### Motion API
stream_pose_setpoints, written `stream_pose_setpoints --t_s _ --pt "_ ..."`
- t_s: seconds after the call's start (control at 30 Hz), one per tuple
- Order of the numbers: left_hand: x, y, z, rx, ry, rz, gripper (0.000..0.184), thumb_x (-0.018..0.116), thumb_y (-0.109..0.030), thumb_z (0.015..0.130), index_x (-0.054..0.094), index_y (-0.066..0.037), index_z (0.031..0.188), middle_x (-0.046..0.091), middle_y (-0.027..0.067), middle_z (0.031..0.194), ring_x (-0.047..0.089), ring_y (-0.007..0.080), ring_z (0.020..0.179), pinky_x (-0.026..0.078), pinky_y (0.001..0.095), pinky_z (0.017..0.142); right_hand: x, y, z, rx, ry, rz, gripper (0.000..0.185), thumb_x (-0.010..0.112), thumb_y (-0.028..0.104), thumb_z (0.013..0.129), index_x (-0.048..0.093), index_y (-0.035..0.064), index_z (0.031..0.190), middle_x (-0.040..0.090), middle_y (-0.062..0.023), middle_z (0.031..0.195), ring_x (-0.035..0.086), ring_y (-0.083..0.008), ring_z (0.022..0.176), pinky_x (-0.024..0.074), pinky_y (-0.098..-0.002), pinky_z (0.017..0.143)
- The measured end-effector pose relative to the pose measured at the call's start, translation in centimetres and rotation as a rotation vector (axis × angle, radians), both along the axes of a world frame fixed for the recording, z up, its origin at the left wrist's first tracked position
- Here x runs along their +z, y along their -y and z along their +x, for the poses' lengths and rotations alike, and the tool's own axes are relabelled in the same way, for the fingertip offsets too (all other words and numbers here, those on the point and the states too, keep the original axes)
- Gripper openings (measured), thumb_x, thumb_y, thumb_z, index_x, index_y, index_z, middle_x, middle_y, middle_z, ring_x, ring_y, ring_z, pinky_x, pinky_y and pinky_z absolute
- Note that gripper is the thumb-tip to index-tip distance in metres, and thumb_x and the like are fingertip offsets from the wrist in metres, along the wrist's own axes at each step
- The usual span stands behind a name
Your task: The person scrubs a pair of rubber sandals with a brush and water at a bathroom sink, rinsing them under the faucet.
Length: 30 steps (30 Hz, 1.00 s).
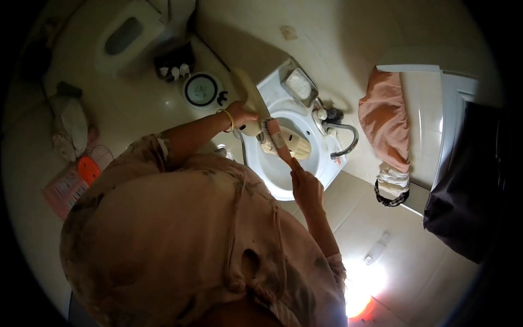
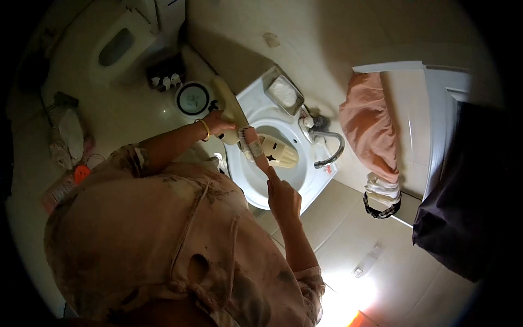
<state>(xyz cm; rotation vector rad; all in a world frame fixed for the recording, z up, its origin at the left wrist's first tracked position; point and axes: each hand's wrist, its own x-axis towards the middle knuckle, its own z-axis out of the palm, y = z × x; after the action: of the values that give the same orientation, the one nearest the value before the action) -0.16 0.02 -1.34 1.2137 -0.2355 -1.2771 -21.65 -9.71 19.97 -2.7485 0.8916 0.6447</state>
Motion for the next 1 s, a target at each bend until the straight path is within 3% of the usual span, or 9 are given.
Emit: stream_pose_setpoints --t_s 0.1,0.17,0.3,0.4,0.57,0.67,0.9,1.0 --pt "-1.0 0.7 1.0 -0.087 0.201 0.089 0.053 0.076 -0.023 0.068 0.057 0.006 0.108 0.064 0.0166 0.099 0.063 0.0228 0.086 0.050 0.0336 0.074 -2.0 0.0 4.2 0.024 -0.008 -0.005 0.033 0.051 0.024 0.089 0.052 0.0230 0.122 0.062 -0.0160 0.071 0.061 -0.0363 0.066 0.0468 -0.0475 0.058" --pt "-3.3 0.9 1.0 -0.063 0.263 0.082 0.056 0.077 -0.025 0.066 0.056 0.007 0.108 0.063 0.0178 0.100 0.063 0.0236 0.085 0.050 0.0337 0.074 -4.2 -0.1 8.2 0.139 0.143 -0.054 0.033 0.051 0.023 0.089 0.052 0.0228 0.122 0.062 -0.0169 0.072 0.061 -0.0358 0.067 0.0469 -0.0470 0.058" --pt "0.8 0.1 1.7 -0.093 0.373 0.131 0.059 0.077 -0.027 0.065 0.056 0.005 0.110 0.063 0.0180 0.101 0.063 0.0251 0.084 0.050 0.0338 0.074 -3.4 0.3 8.2 0.194 0.287 -0.018 0.034 0.050 0.023 0.090 0.052 0.0229 0.124 0.063 -0.0179 0.076 0.063 -0.0338 0.070 0.0481 -0.0451 0.059" --pt "-0.8 0.2 1.3 -0.063 0.337 0.096 0.059 0.077 -0.028 0.066 0.056 0.002 0.111 0.064 0.0169 0.101 0.062 0.0252 0.086 0.050 0.0338 0.076 -0.9 -0.2 3.2 0.052 -0.021 0.004 0.035 0.050 0.024 0.090 0.051 0.0225 0.125 0.063 -0.0182 0.078 0.063 -0.0338 0.071 0.0486 -0.0447 0.061" --pt "-3.4 0.4 0.3 0.006 0.057 -0.058 0.056 0.078 -0.025 0.067 0.057 0.000 0.111 0.064 0.0130 0.101 0.062 0.0223 0.089 0.049 0.0333 0.080 -3.1 -0.2 8.4 0.120 0.078 -0.018 0.035 0.048 0.027 0.091 0.051 0.0235 0.125 0.064 -0.0183 0.078 0.063 -0.0348 0.074 0.0486 -0.0458 0.064" --pt "1.9 -1.2 1.5 -0.029 0.114 0.053 0.055 0.078 -0.024 0.067 0.057 0.000 0.112 0.064 0.0117 0.102 0.062 0.0212 0.089 0.049 0.0334 0.079 -3.9 -0.4 12.4 0.167 0.095 -0.034 0.034 0.046 0.028 0.091 0.052 0.0229 0.124 0.064 -0.0177 0.080 0.063 -0.0354 0.077 0.0487 -0.0458 0.066" --pt "-0.7 -0.8 0.8 -0.055 0.215 0.150 0.045 0.074 -0.028 0.072 0.061 -0.003 0.108 0.064 0.0095 0.102 0.060 0.0192 0.091 0.048 0.0310 0.079 -0.6 -0.2 4.9 -0.011 -0.037 0.042 0.035 0.045 0.030 0.092 0.051 0.0229 0.125 0.065 -0.0155 0.089 0.063 -0.0346 0.081 0.0495 -0.0436 0.070" --pt "0.9 -1.1 1.3 -0.126 0.163 0.090 0.045 0.074 -0.028 0.072 0.061 -0.004 0.109 0.064 0.0098 0.103 0.060 0.0191 0.092 0.048 0.0311 0.080 -3.8 0.5 9.3 0.190 0.222 -0.021 0.032 0.042 0.028 0.092 0.053 0.0193 0.121 0.064 -0.0169 0.075 0.064 -0.0344 0.071 0.0492 -0.0451 0.063"
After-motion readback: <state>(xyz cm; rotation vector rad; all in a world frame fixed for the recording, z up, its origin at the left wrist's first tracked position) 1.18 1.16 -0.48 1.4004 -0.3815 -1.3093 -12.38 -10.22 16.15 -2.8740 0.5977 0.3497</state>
